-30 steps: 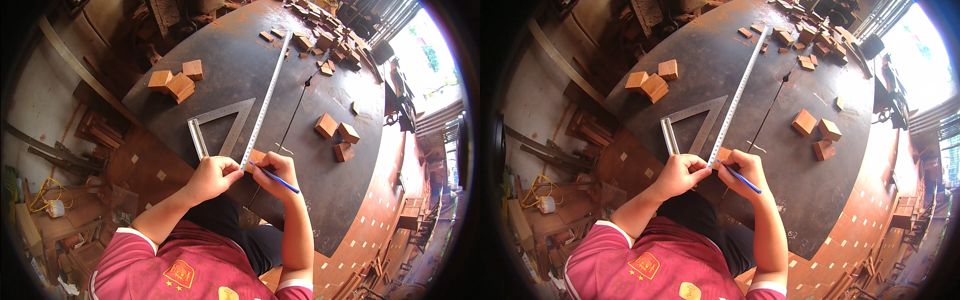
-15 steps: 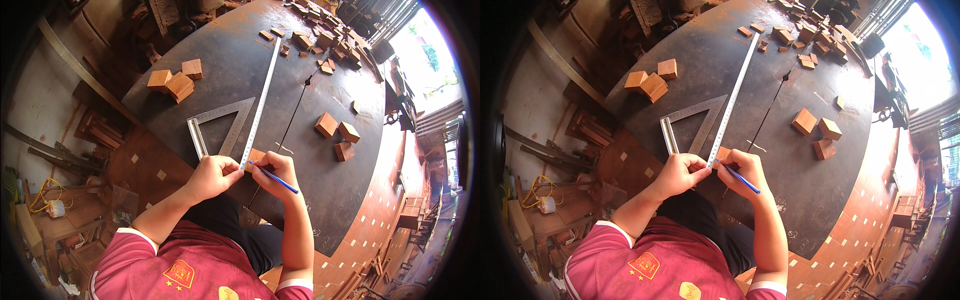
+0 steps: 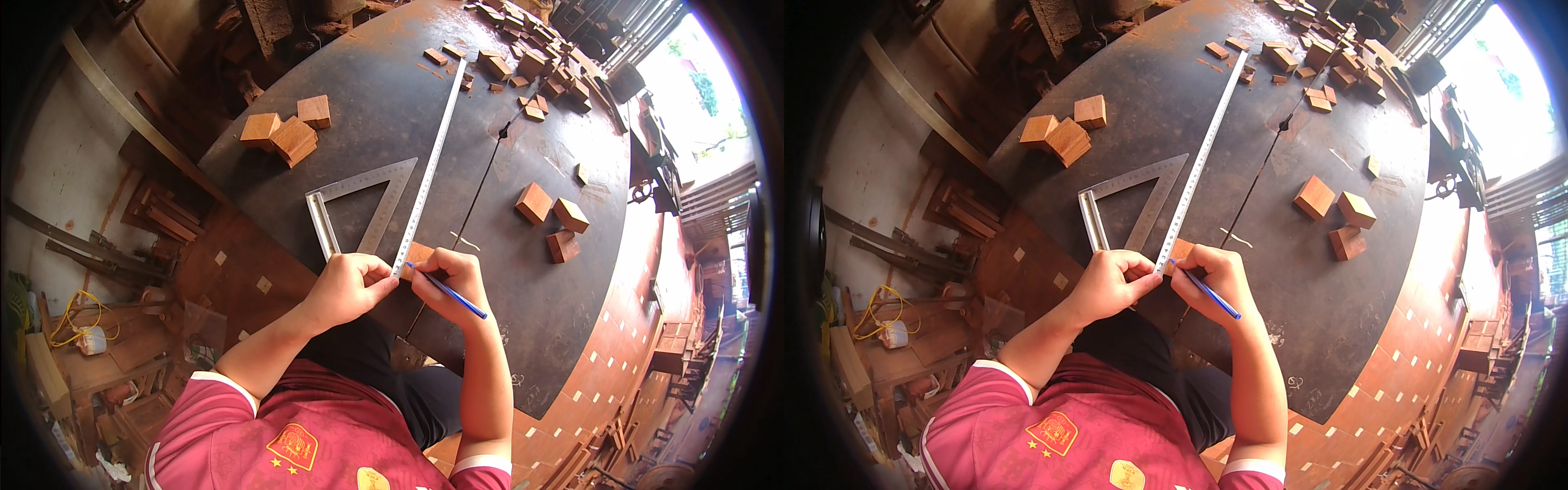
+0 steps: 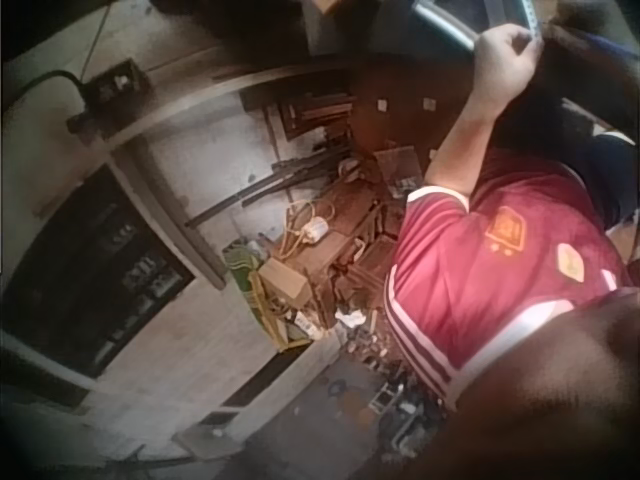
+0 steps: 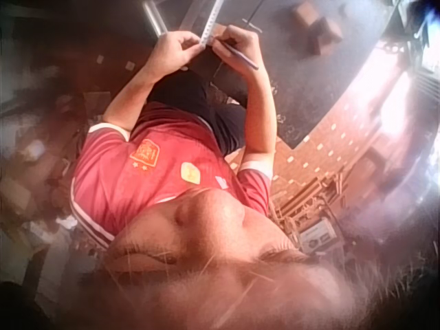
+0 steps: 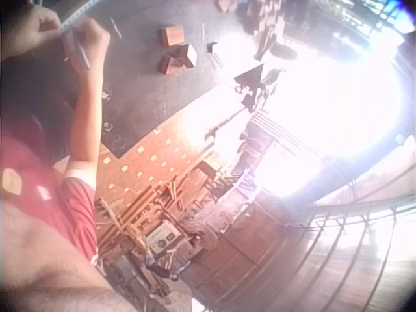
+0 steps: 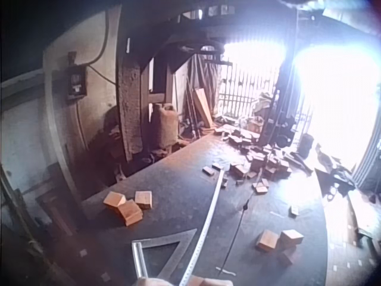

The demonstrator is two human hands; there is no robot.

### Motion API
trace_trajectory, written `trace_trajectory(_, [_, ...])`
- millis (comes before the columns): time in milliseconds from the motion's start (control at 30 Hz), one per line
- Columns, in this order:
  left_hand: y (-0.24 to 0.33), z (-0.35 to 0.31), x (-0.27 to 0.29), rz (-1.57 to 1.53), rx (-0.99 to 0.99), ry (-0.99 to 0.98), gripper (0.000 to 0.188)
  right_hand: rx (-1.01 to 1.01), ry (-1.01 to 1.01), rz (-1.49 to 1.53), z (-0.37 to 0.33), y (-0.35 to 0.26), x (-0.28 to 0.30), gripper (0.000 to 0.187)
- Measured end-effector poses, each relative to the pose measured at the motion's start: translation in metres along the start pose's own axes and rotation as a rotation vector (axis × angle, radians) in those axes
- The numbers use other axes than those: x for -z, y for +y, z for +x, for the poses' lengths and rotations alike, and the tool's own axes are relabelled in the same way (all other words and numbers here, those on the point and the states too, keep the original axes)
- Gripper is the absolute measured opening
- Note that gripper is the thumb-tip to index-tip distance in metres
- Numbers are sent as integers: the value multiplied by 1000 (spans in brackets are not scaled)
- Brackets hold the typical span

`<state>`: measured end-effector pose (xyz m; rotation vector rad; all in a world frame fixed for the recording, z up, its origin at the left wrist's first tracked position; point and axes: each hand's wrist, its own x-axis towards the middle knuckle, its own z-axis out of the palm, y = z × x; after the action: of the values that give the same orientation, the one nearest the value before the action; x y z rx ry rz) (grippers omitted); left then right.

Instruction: The person measures and marks small wooden blocks on a workbench using a metal ruler and a set square, then marks lines with a pen. The person repeats this process on multiple blocks, placing marked pieces aside.

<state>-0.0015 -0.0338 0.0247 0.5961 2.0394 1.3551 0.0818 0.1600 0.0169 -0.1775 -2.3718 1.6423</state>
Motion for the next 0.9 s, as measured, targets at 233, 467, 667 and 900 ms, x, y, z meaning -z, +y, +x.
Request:
trace_trajectory(233, [-1, 0, -1, 2, -1, 10, 19, -56, 51, 40, -3, 4, 2, 15])
trace_trajectory(467, [-2, 0, -1, -10, -20, 10, 18, -50, 81, 8, 1, 5, 1, 15])
trace_trajectory(667, [0, 0, -1, -9, -3, 7, 18, 9, 146, -36, 5, 2, -4, 15])
trace_trajectory(900, [1, 0, 0, -5, -1, 4, 18, 6, 141, -38, 4, 7, -4, 15])
